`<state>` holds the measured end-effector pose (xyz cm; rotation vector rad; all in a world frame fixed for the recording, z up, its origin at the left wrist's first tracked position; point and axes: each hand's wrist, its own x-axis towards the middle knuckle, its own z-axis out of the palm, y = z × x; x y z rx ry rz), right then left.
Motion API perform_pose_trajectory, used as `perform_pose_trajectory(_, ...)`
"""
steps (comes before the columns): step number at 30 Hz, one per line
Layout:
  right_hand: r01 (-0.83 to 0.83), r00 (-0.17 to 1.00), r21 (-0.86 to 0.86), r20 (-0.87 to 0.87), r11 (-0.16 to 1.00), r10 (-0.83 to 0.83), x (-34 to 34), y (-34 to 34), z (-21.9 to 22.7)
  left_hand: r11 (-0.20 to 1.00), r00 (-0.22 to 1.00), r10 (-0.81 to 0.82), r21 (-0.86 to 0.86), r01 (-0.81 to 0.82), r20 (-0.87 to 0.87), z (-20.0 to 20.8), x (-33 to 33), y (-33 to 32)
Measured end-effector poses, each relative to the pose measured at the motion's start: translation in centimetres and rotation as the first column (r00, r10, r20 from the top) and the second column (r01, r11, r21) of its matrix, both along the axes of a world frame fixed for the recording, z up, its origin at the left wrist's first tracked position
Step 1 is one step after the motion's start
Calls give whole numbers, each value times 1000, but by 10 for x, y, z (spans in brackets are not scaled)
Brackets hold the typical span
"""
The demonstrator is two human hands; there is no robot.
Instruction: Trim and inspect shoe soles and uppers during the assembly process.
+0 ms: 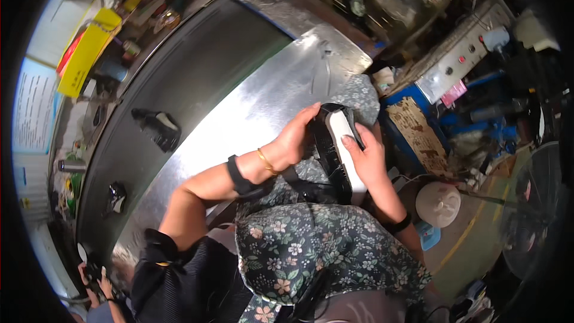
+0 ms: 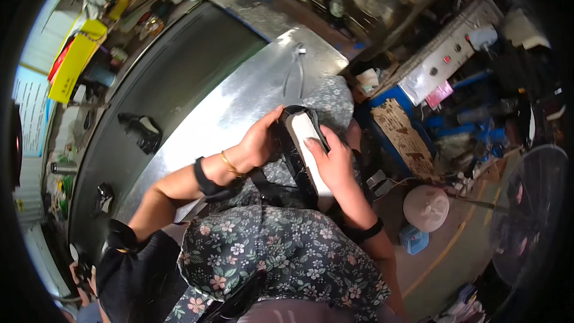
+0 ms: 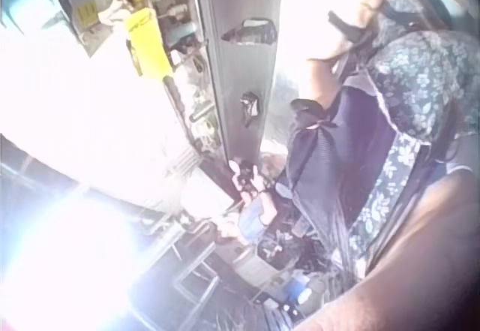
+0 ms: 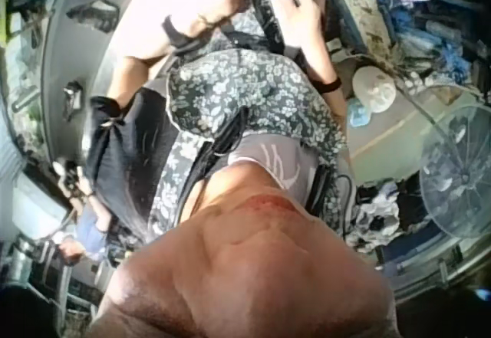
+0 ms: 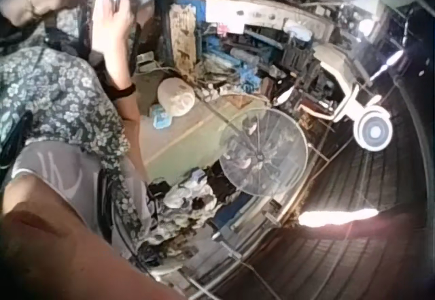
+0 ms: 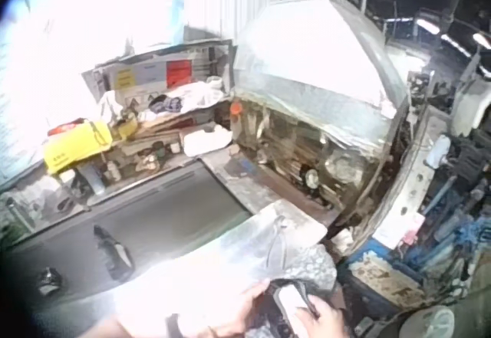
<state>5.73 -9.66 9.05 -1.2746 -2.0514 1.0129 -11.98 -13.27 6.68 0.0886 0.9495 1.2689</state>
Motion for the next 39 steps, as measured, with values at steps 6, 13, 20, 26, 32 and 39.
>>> perform_pose_trajectory(6, -286, 952, 456, 33, 842, 305, 52, 45, 56, 963, 988, -143, 237, 127, 53, 21, 64, 45)
perform_pose_trajectory(13, -333, 936, 509, 278, 794, 214, 43, 56, 104, 914, 918, -310, 187, 359, -246, 71, 60, 95)
perform_pose_trajectory(20, -208, 971, 62, 131, 976, 198, 42, 59, 56, 963, 921, -268, -39, 268, -283, 18, 65, 74)
perform_pose_trajectory(26, 121, 923, -114, -352, 986, -154, 34, 10, -39, 835, 126, 272, 299, 462, -954, 6, 52, 51)
perform_pose_trajectory(32, -120, 923, -552, -368, 825, -111, 79, 12, -56, 817, 642, 61, 408, 408, -764, -21, 21, 60)
perform_pose_trajectory(39, -361, 722, -770, -587, 526, -365, 54, 11, -77, 881, 735, -26, 332, 338, -678, -33, 30, 53)
